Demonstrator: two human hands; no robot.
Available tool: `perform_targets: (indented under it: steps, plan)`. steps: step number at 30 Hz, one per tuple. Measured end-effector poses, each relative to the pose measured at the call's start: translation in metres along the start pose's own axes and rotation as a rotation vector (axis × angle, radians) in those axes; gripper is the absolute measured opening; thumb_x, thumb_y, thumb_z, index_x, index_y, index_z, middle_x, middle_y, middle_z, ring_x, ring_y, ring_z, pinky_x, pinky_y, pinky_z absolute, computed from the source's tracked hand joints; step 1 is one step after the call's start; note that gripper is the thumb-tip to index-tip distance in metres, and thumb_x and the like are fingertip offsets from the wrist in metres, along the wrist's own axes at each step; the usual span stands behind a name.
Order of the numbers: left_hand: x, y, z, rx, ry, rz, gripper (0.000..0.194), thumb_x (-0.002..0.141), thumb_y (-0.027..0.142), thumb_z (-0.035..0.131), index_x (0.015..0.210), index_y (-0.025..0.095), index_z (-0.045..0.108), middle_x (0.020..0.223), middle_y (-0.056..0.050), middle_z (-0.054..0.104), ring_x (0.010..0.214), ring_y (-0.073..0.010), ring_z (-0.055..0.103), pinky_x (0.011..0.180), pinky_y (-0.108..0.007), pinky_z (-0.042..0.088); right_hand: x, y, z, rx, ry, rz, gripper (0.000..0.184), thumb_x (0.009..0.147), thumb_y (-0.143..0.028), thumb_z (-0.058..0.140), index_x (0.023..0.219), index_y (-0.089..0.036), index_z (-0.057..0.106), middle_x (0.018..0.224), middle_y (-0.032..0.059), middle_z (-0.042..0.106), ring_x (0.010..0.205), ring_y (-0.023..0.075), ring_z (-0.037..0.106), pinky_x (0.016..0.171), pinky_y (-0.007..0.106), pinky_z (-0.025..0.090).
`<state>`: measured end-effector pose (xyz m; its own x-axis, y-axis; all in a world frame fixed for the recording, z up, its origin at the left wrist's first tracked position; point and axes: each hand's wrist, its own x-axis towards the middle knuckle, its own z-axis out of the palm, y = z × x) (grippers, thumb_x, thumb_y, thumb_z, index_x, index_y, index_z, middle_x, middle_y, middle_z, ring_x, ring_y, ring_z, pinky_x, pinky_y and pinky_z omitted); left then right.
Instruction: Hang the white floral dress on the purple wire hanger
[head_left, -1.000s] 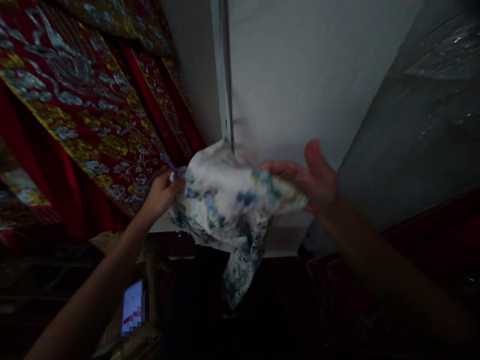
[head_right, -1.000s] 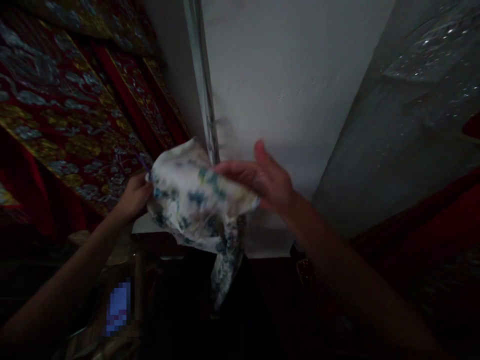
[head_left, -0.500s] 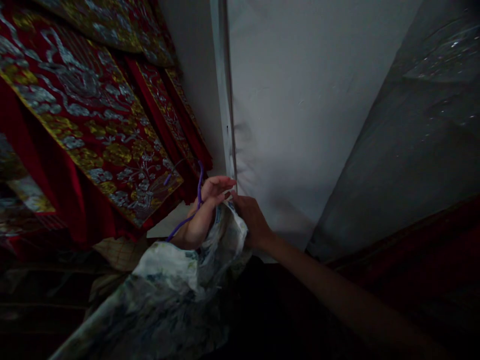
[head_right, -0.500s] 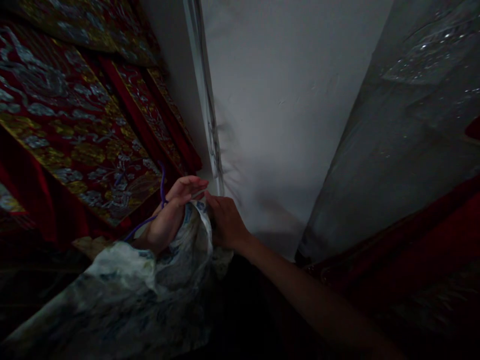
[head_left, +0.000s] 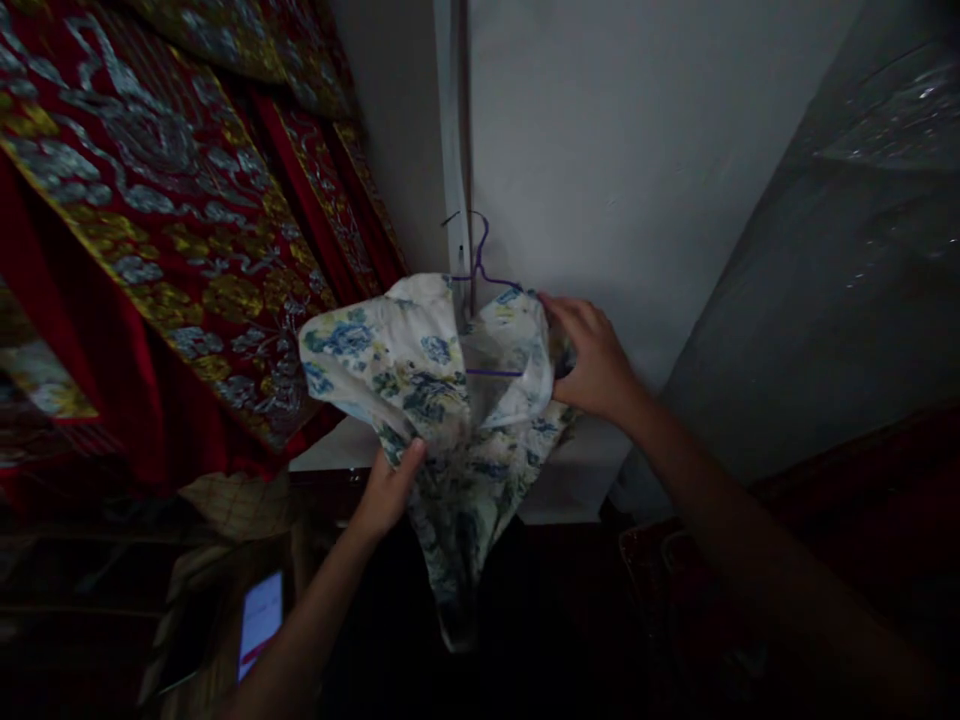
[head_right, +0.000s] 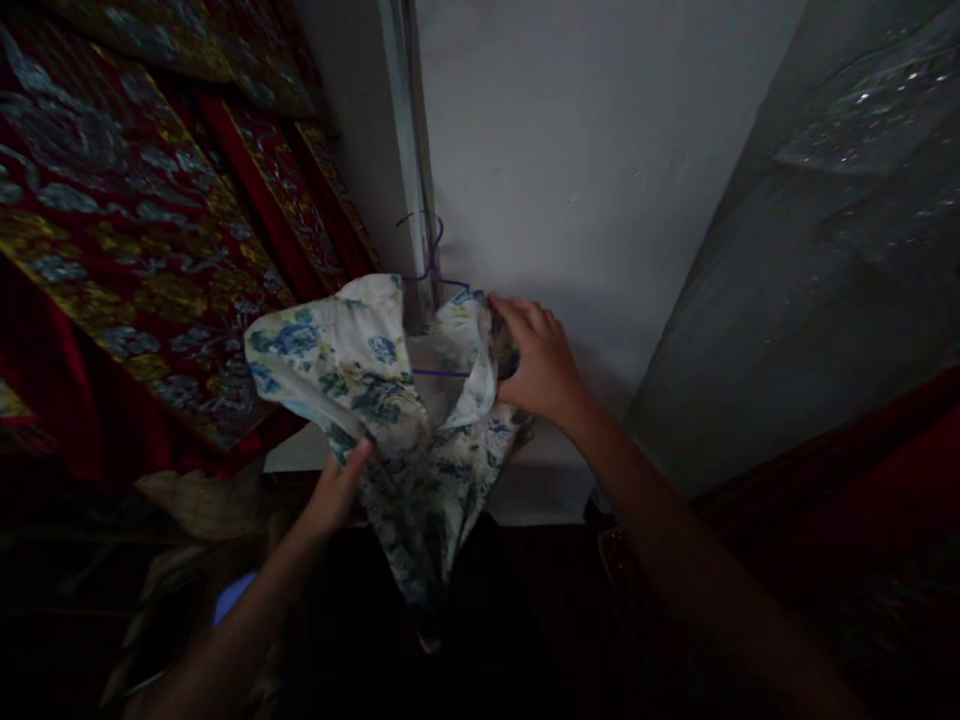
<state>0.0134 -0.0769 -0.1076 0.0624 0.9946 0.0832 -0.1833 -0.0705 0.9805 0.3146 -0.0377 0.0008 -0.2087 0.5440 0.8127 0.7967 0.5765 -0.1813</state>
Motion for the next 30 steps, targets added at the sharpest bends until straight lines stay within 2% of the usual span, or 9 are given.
perform_targets:
  steps: [3,6,8,11,12,14,20,26,30]
  plan:
    - [-0.023,-0.015,0.007,0.112,0.206,0.131,0.056,0.074,0.045,0.083,0.125,0.029,0.067,0.134,-0.003,0.069,0.151,-0.0302,0.036,0.127,-0.041,0.025,-0.016,-0.024,0.000,0.104,-0.019,-0.096,0.073,0.074,-0.031,0.075,0.145,-0.027,0.055,0.147,0.0114,0.054,0.135,0.0378,0.049,0.114,0.058,0.037]
    - [-0.051,-0.040,0.008,-0.023,0.287,-0.032,0.057,0.073,0.041,0.085,0.126,0.032,0.067,0.133,-0.003,0.071,0.149,-0.0314,0.040,0.126,-0.043,0.029,-0.064,-0.055,0.010,0.358,-0.009,-0.007,0.052,0.082,-0.031,0.070,0.133,-0.031,0.065,0.139,0.0070,0.065,0.138,0.0364,0.050,0.119,0.061,0.030]
    - [-0.066,-0.055,0.010,-0.154,0.309,-0.133,0.061,0.073,0.041,0.086,0.130,0.034,0.065,0.131,-0.002,0.072,0.146,-0.0311,0.045,0.124,-0.043,0.032,-0.105,-0.081,0.027,0.559,0.039,0.238,0.040,0.085,-0.034,0.069,0.125,-0.032,0.069,0.132,0.0074,0.069,0.134,0.0356,0.055,0.117,0.060,0.037]
    - [-0.079,-0.063,0.018,-0.292,0.295,-0.203,0.067,0.073,0.041,0.087,0.135,0.035,0.062,0.131,-0.002,0.072,0.143,-0.0300,0.049,0.121,-0.041,0.038,-0.164,-0.121,0.061,0.788,0.159,0.740,0.027,0.088,-0.041,0.068,0.114,-0.033,0.071,0.118,0.0075,0.075,0.110,0.0330,0.070,0.096,0.053,0.055]
    - [-0.081,-0.062,0.021,-0.318,0.285,-0.219,0.069,0.072,0.040,0.088,0.136,0.035,0.061,0.131,-0.002,0.072,0.142,-0.0304,0.050,0.120,-0.042,0.040,-0.178,-0.131,0.072,0.849,0.138,0.847,0.026,0.086,-0.044,0.071,0.108,-0.031,0.073,0.109,0.0084,0.076,0.101,0.0332,0.072,0.088,0.051,0.059]
    - [-0.084,-0.056,0.028,-0.367,0.278,-0.261,0.072,0.071,0.038,0.088,0.137,0.034,0.060,0.130,-0.003,0.073,0.138,-0.0319,0.055,0.116,-0.043,0.045,-0.195,-0.146,0.086,0.942,0.069,0.946,0.026,0.082,-0.049,0.074,0.096,-0.027,0.073,0.094,0.0084,0.077,0.087,0.0316,0.073,0.077,0.046,0.060]
    - [-0.096,-0.034,0.040,-0.512,0.342,-0.351,0.066,0.070,0.025,0.087,0.131,0.025,0.062,0.123,-0.007,0.076,0.125,-0.0309,0.066,0.111,-0.043,0.051,-0.188,-0.149,0.087,0.852,-0.028,0.833,0.023,0.081,-0.043,0.075,0.079,-0.021,0.069,0.077,0.0050,0.072,0.073,0.0226,0.067,0.069,0.034,0.054]
    - [-0.106,-0.023,0.048,-0.553,0.398,-0.361,0.053,0.072,0.020,0.084,0.122,0.018,0.065,0.108,-0.009,0.080,0.114,-0.0298,0.072,0.100,-0.040,0.059,-0.195,-0.166,0.096,0.889,0.104,0.876,0.025,0.089,-0.043,0.067,0.089,-0.019,0.066,0.083,0.0051,0.071,0.077,0.0194,0.068,0.071,0.029,0.055]
    - [-0.104,-0.028,0.048,-0.553,0.406,-0.350,0.055,0.071,0.021,0.084,0.123,0.019,0.066,0.115,-0.009,0.078,0.117,-0.0293,0.071,0.101,-0.039,0.058,-0.201,-0.168,0.096,0.857,0.164,0.892,0.025,0.090,-0.043,0.066,0.082,-0.019,0.064,0.073,0.0028,0.067,0.068,0.0168,0.065,0.063,0.025,0.052]
